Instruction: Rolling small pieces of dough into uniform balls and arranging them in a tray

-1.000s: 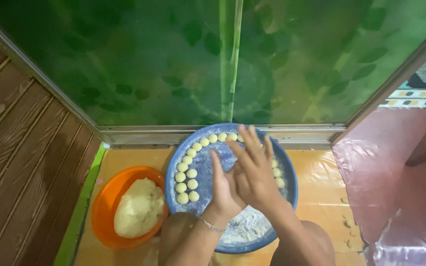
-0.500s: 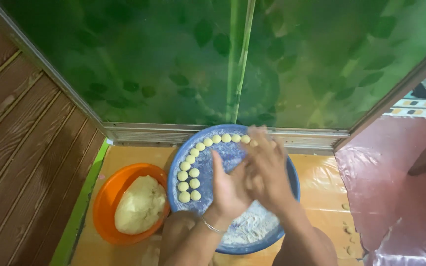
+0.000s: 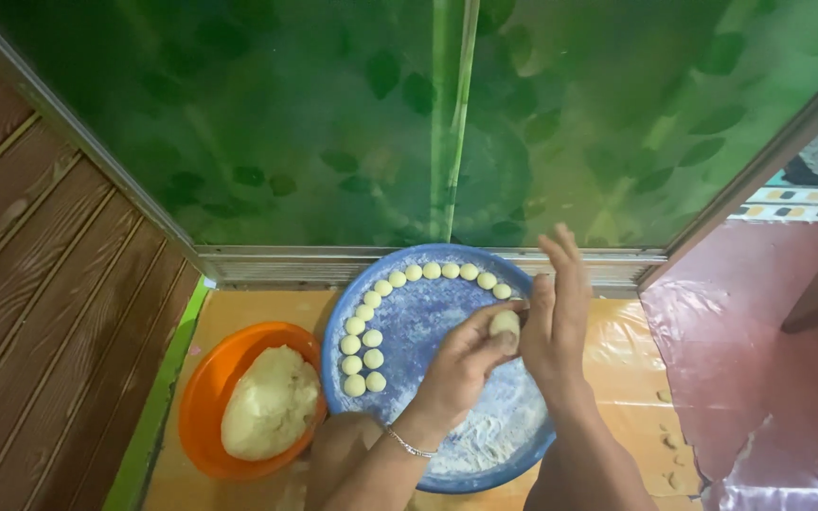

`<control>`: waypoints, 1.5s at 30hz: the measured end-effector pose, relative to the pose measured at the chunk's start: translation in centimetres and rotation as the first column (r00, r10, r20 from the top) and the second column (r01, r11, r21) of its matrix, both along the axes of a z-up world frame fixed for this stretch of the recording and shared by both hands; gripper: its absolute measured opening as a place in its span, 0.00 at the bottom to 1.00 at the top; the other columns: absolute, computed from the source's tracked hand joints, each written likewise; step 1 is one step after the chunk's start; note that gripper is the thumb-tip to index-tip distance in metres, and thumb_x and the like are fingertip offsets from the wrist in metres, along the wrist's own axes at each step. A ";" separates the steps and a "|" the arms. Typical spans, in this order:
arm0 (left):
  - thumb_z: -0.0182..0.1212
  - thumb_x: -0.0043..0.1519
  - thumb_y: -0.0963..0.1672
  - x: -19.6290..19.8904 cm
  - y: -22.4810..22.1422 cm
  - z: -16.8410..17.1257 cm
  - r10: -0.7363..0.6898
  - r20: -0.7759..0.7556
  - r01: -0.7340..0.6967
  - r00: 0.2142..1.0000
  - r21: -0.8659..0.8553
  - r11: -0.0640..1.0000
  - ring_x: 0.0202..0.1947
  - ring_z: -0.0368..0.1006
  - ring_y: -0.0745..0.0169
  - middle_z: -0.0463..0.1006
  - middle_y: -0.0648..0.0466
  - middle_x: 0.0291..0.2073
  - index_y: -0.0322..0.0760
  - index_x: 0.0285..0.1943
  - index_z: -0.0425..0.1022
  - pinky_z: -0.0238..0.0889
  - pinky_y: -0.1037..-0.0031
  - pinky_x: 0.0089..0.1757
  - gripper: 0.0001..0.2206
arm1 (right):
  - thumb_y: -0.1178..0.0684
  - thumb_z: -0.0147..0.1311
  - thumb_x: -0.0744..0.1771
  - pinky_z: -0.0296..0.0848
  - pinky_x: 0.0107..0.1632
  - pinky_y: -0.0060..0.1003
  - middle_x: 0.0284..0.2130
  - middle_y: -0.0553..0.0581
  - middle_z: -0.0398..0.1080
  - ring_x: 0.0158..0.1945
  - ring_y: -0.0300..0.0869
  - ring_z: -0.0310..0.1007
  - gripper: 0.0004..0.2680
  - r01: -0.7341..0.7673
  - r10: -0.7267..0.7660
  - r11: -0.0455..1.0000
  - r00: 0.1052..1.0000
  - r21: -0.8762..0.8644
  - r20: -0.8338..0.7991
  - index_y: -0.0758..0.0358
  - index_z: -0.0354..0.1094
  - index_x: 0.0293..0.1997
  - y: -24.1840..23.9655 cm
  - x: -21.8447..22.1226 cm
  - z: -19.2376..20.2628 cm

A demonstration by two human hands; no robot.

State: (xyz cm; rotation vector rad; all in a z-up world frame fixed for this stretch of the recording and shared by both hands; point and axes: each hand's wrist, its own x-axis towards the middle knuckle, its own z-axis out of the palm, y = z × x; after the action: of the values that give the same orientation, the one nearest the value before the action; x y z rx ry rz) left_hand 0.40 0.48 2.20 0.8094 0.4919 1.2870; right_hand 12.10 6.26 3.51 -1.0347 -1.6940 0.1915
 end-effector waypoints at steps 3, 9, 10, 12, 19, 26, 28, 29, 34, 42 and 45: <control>0.63 0.65 0.40 -0.4 1.1 -0.7 0.272 -0.071 -0.277 0.960 -0.080 0.958 0.39 0.80 0.59 0.82 0.46 0.38 0.25 0.58 0.75 0.79 0.64 0.45 0.15 | 0.44 0.24 0.75 0.48 0.73 0.56 0.64 0.69 0.64 0.73 0.61 0.55 0.20 -0.335 0.289 0.928 0.923 -0.162 -0.254 0.64 0.60 0.68 -0.1 0.6 -0.6; 0.59 0.69 0.50 -2.8 1.7 -0.7 0.407 -0.364 -0.469 0.838 -0.098 0.878 0.27 0.73 0.72 0.78 0.52 0.22 0.32 0.44 0.86 0.72 0.79 0.34 0.17 | 0.49 0.75 0.57 0.75 0.52 0.34 0.39 0.47 0.81 0.47 0.40 0.81 0.20 -0.353 0.360 0.899 0.933 -0.261 -0.022 0.48 0.79 0.52 -0.7 -0.1 -1.2; 0.48 0.69 0.56 -3.0 1.9 -1.2 0.331 -0.526 -0.427 0.783 -0.069 0.902 0.36 0.77 0.67 0.82 0.53 0.30 0.37 0.46 0.85 0.71 0.73 0.42 0.25 | 0.49 0.74 0.58 0.74 0.47 0.30 0.35 0.42 0.81 0.39 0.33 0.77 0.16 -0.301 0.299 0.911 0.953 -0.283 -0.052 0.44 0.80 0.49 -0.6 0.1 -1.3; 0.36 0.69 0.62 -3.3 1.8 -1.1 0.255 -0.671 -0.382 0.697 -0.046 0.923 0.45 0.81 0.62 0.85 0.53 0.38 0.42 0.47 0.85 0.71 0.67 0.50 0.33 | 0.50 0.74 0.58 0.72 0.42 0.27 0.30 0.38 0.81 0.31 0.27 0.72 0.14 -0.252 0.240 0.919 0.968 -0.303 -0.078 0.40 0.82 0.46 -0.6 0.3 -1.1; 0.70 0.61 0.39 -3.1 0.8 -0.1 0.448 -0.300 -0.418 0.842 0.163 0.894 0.37 0.80 0.59 0.82 0.42 0.34 0.25 0.51 0.80 0.77 0.64 0.43 0.12 | 0.58 0.58 0.68 0.78 0.41 0.35 0.23 0.58 0.79 0.29 0.37 0.78 0.07 -0.392 0.296 0.878 0.895 -0.273 -0.333 0.59 0.78 0.50 -1.1 -0.6 -0.6; 0.64 0.65 0.41 -4.5 0.5 0.0 0.537 -0.421 -0.429 0.732 0.327 0.842 0.30 0.78 0.64 0.81 0.49 0.26 0.33 0.44 0.84 0.74 0.71 0.41 0.06 | 0.55 0.48 0.70 0.77 0.40 0.39 0.16 0.63 0.78 0.24 0.45 0.81 0.09 -0.566 0.454 0.682 0.824 -0.463 -0.339 0.65 0.73 0.52 -0.6 0.1 -0.7; 0.63 0.65 0.44 -4.1 0.4 0.4 0.467 -0.377 -0.397 0.800 0.253 0.882 0.34 0.74 0.64 0.78 0.48 0.30 0.30 0.50 0.80 0.72 0.70 0.43 0.10 | 0.53 0.50 0.70 0.76 0.37 0.37 0.15 0.60 0.78 0.23 0.44 0.81 0.08 -0.472 0.383 0.712 0.881 -0.520 -0.277 0.63 0.75 0.45 -0.8 -0.2 -0.4; 0.63 0.66 0.46 -3.8 0.4 0.6 0.393 -0.324 -0.351 0.860 0.182 0.919 0.38 0.70 0.65 0.76 0.48 0.35 0.28 0.56 0.77 0.70 0.68 0.45 0.16 | 0.51 0.52 0.70 0.75 0.34 0.34 0.14 0.58 0.78 0.21 0.42 0.81 0.09 -0.370 0.305 0.735 0.929 -0.568 -0.210 0.62 0.77 0.37 -1.0 -0.2 -0.3; 0.70 0.59 0.41 -3.1 1.3 -0.9 0.466 -0.319 -0.438 0.825 0.161 0.885 0.39 0.73 0.64 0.76 0.45 0.38 0.26 0.58 0.72 0.71 0.70 0.44 0.19 | 0.44 0.47 0.72 0.69 0.30 0.32 0.10 0.52 0.74 0.19 0.40 0.75 0.17 -0.270 0.233 0.756 0.962 -0.597 -0.140 0.56 0.76 0.25 -0.5 0.0 -0.8; 0.63 0.62 0.38 -4.0 0.7 1.1 0.347 -0.293 -0.334 0.891 0.095 0.938 0.35 0.70 0.67 0.78 0.45 0.36 0.26 0.53 0.78 0.68 0.74 0.39 0.12 | 0.45 0.50 0.70 0.75 0.35 0.41 0.15 0.57 0.77 0.24 0.48 0.78 0.12 -0.309 0.360 0.795 0.933 -0.522 -0.004 0.57 0.76 0.31 -0.9 0.0 -0.4; 0.66 0.62 0.45 -3.8 0.7 1.2 0.329 -0.257 -0.322 0.909 0.069 0.944 0.39 0.63 0.72 0.73 0.51 0.42 0.28 0.69 0.61 0.59 0.78 0.40 0.28 | 0.45 0.48 0.72 0.72 0.27 0.34 0.09 0.52 0.74 0.17 0.43 0.74 0.18 -0.279 0.304 0.828 0.952 -0.487 -0.029 0.55 0.75 0.21 -0.9 -0.2 -1.0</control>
State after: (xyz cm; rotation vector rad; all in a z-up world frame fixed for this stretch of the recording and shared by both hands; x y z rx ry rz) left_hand -3.36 1.18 3.44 0.9555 0.8559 1.5004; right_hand 11.91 5.32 2.54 -1.1386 -1.8948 0.8375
